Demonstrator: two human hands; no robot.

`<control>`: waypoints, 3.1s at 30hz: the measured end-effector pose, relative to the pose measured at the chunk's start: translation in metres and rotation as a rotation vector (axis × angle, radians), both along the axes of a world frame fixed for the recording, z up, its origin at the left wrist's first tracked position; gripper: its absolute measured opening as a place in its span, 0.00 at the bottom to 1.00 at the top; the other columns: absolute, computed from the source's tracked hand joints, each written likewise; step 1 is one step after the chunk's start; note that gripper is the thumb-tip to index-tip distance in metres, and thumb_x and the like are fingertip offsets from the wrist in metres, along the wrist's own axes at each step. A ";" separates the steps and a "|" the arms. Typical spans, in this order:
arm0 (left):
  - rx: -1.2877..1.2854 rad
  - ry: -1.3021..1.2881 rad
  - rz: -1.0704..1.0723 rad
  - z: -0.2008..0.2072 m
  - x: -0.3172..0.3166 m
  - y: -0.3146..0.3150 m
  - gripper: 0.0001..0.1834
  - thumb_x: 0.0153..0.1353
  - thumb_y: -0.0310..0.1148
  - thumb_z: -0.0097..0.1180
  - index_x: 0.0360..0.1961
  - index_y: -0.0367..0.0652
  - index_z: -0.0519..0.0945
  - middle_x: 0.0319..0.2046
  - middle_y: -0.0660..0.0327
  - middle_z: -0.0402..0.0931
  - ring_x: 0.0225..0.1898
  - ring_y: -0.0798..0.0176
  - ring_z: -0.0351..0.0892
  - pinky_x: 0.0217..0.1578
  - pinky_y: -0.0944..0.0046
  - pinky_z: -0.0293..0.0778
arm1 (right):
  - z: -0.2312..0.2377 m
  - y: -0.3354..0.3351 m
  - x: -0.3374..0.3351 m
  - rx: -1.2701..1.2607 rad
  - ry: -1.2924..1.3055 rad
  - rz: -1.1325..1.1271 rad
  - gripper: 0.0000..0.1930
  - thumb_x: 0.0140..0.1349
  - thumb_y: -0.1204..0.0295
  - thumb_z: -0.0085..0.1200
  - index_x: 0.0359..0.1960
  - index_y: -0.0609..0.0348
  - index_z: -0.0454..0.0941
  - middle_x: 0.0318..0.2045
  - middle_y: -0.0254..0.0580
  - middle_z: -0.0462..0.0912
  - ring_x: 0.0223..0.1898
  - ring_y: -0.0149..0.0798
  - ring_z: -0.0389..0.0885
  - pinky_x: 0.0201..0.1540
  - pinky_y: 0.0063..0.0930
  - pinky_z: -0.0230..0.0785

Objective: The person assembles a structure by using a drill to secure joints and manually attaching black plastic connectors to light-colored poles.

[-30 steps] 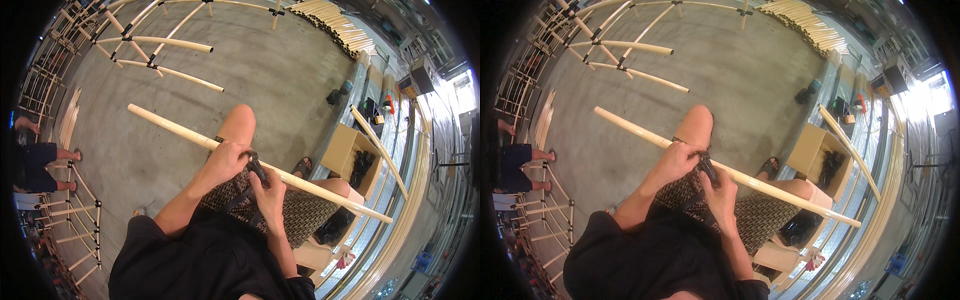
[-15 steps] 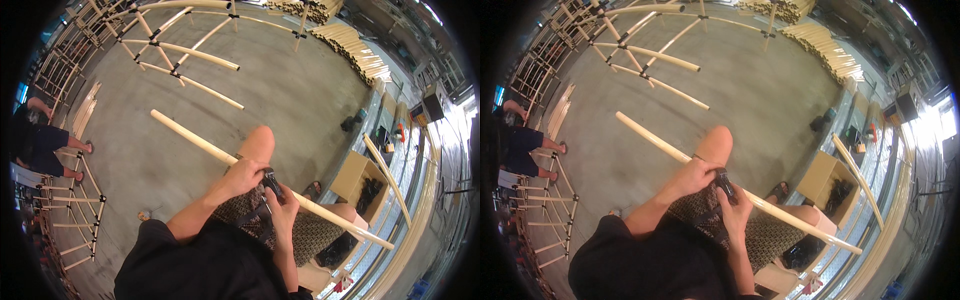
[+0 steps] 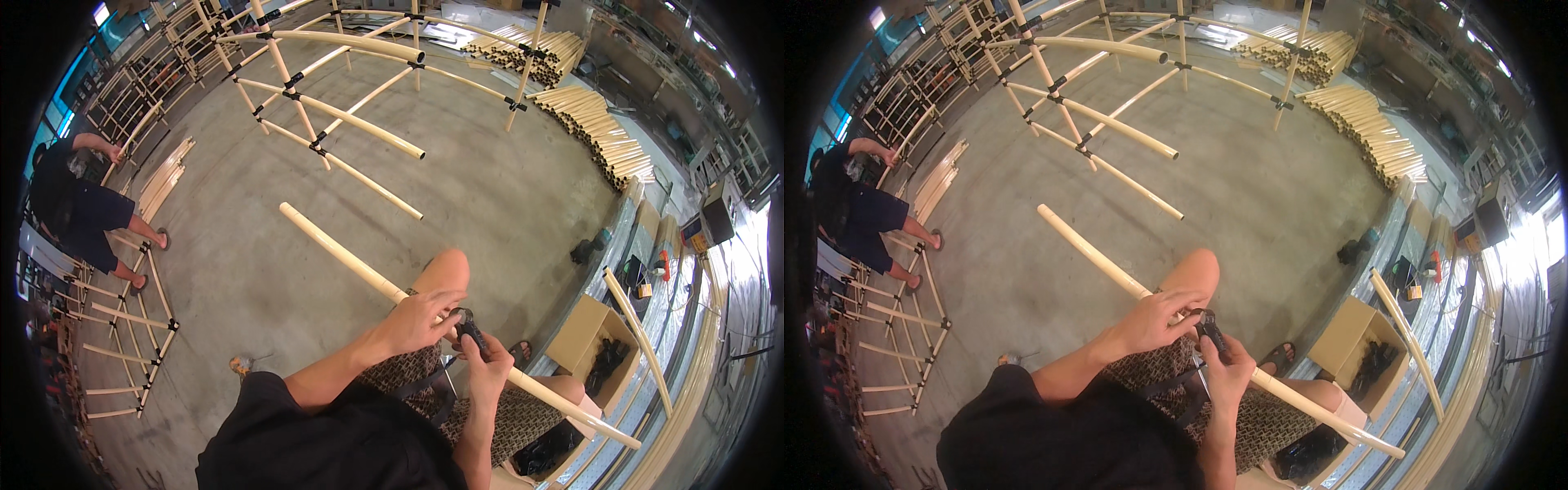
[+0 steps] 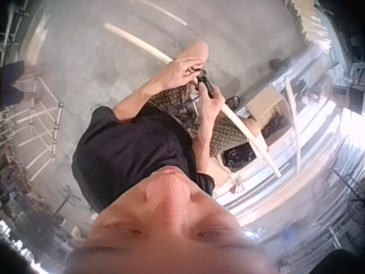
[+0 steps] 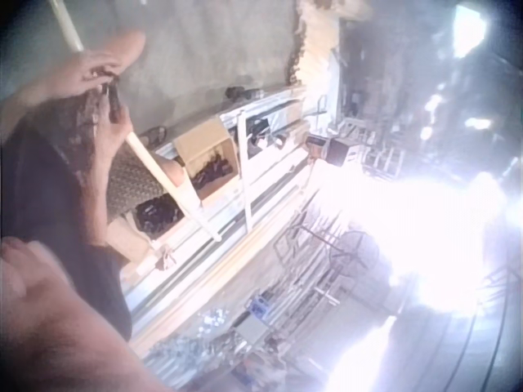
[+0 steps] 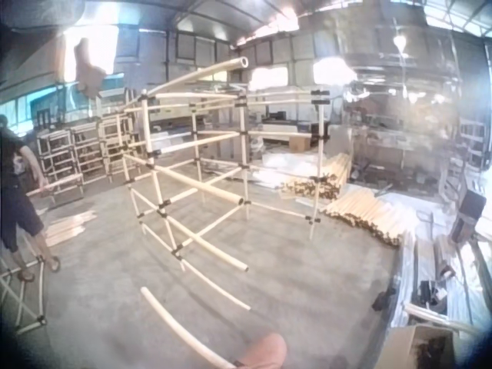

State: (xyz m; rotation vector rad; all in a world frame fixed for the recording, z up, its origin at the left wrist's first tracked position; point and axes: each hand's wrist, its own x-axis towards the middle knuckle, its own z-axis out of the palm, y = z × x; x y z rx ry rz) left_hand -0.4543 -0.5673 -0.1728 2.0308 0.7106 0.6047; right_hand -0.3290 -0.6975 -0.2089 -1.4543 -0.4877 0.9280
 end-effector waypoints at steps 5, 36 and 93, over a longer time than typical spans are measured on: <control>0.482 -0.107 -0.253 -0.004 -0.002 -0.001 0.16 0.59 0.29 0.62 0.49 0.39 0.80 0.54 0.55 0.76 0.55 0.53 0.76 0.52 0.55 0.74 | 0.000 -0.008 0.020 0.069 0.306 0.044 0.14 0.64 0.72 0.59 0.43 0.76 0.80 0.33 0.51 0.87 0.28 0.41 0.87 0.31 0.26 0.78; 0.767 -0.251 -0.463 -0.018 0.019 0.013 0.22 0.59 0.25 0.53 0.56 0.29 0.75 0.55 0.47 0.76 0.53 0.53 0.80 0.52 0.59 0.80 | -0.017 -0.037 0.036 0.109 0.757 -0.057 0.19 0.62 0.63 0.60 0.43 0.72 0.79 0.30 0.57 0.85 0.25 0.49 0.86 0.26 0.32 0.80; -0.043 -0.179 -0.291 -0.012 0.012 0.001 0.23 0.49 0.24 0.70 0.49 0.35 0.81 0.39 0.54 0.81 0.40 0.54 0.82 0.40 0.60 0.77 | 0.017 -0.003 0.029 0.015 -0.086 0.112 0.09 0.67 0.77 0.53 0.46 0.69 0.79 0.30 0.45 0.86 0.29 0.31 0.85 0.31 0.22 0.76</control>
